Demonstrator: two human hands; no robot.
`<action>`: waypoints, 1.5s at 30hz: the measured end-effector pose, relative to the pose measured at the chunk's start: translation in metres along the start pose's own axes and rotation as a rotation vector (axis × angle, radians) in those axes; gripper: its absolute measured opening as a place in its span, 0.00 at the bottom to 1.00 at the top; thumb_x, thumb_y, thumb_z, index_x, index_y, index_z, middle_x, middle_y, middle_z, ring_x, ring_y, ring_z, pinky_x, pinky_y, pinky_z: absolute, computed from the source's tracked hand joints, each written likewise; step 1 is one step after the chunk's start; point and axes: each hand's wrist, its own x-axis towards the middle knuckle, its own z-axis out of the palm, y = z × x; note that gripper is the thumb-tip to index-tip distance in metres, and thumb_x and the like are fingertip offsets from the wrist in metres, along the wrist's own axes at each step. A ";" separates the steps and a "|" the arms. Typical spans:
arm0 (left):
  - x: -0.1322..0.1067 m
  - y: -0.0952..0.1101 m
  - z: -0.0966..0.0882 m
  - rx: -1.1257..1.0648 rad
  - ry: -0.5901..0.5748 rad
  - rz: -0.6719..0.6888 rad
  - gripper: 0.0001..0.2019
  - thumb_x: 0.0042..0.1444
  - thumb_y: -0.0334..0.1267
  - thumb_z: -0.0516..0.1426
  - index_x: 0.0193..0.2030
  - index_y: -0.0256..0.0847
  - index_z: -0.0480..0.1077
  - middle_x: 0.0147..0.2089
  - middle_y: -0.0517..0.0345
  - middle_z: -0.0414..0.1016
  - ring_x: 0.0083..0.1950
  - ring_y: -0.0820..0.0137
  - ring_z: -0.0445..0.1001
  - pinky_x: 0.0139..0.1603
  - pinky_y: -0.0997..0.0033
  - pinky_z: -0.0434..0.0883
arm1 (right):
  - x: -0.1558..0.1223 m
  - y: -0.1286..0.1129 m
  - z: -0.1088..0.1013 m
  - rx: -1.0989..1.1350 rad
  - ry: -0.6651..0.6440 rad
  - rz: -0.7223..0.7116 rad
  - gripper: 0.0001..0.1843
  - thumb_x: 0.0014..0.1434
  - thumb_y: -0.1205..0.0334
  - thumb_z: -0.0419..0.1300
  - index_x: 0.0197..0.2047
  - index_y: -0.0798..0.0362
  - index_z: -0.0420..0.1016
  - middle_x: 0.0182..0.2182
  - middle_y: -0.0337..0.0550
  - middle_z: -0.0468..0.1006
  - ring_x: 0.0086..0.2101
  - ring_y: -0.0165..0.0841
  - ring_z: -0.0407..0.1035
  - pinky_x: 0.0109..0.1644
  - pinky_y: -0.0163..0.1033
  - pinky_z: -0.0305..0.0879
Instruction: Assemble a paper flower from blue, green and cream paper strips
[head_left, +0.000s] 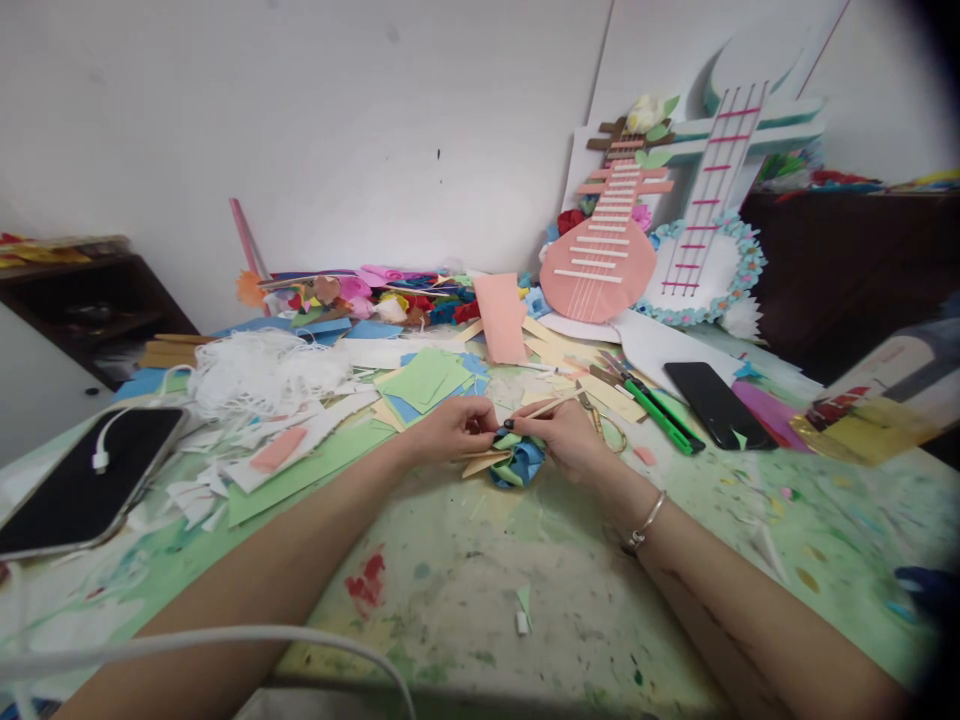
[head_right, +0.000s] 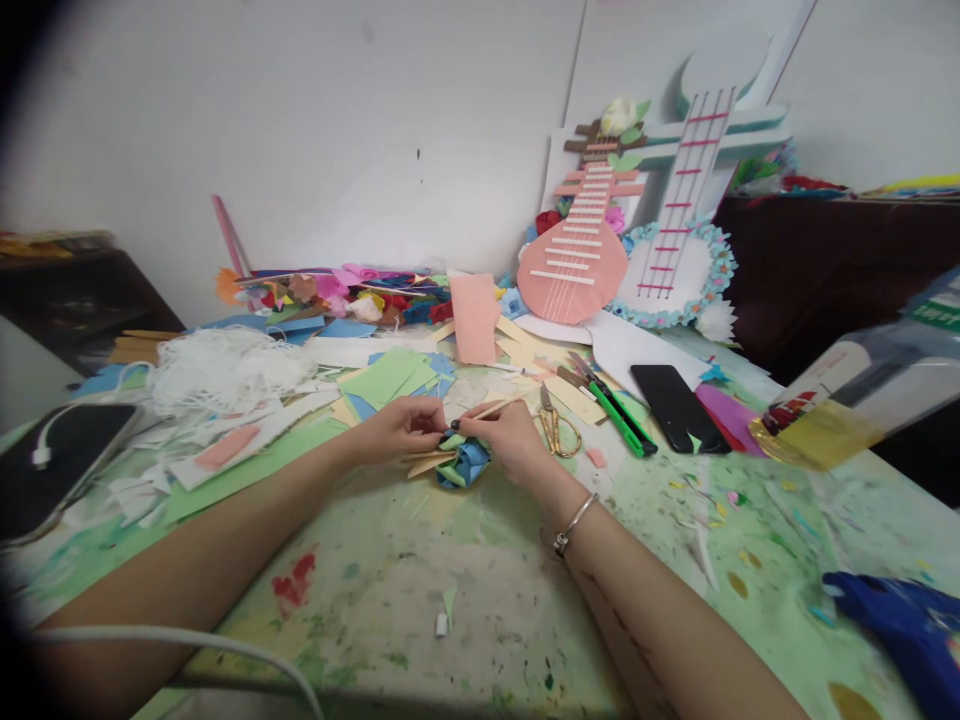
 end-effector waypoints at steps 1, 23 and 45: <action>0.000 0.001 0.000 0.068 0.031 0.049 0.06 0.49 0.35 0.54 0.26 0.35 0.64 0.26 0.61 0.64 0.27 0.77 0.62 0.28 0.77 0.59 | 0.000 0.000 0.000 0.002 0.013 -0.001 0.05 0.35 0.68 0.65 0.21 0.58 0.77 0.18 0.40 0.74 0.20 0.27 0.64 0.23 0.32 0.57; 0.000 0.002 0.002 -1.070 0.151 -0.198 0.24 0.45 0.41 0.62 0.50 0.37 0.66 0.50 0.43 0.70 0.45 0.60 0.73 0.41 0.61 0.71 | -0.001 -0.008 -0.001 0.368 -0.001 -0.090 0.12 0.43 0.57 0.66 0.32 0.53 0.78 0.36 0.46 0.79 0.36 0.37 0.72 0.35 0.38 0.68; 0.005 0.006 0.012 -0.533 0.201 -0.135 0.17 0.43 0.33 0.61 0.42 0.35 0.70 0.38 0.54 0.74 0.39 0.69 0.73 0.43 0.70 0.69 | 0.000 -0.028 -0.018 -0.673 0.065 -0.312 0.12 0.44 0.51 0.63 0.26 0.53 0.76 0.23 0.40 0.74 0.26 0.31 0.64 0.29 0.34 0.54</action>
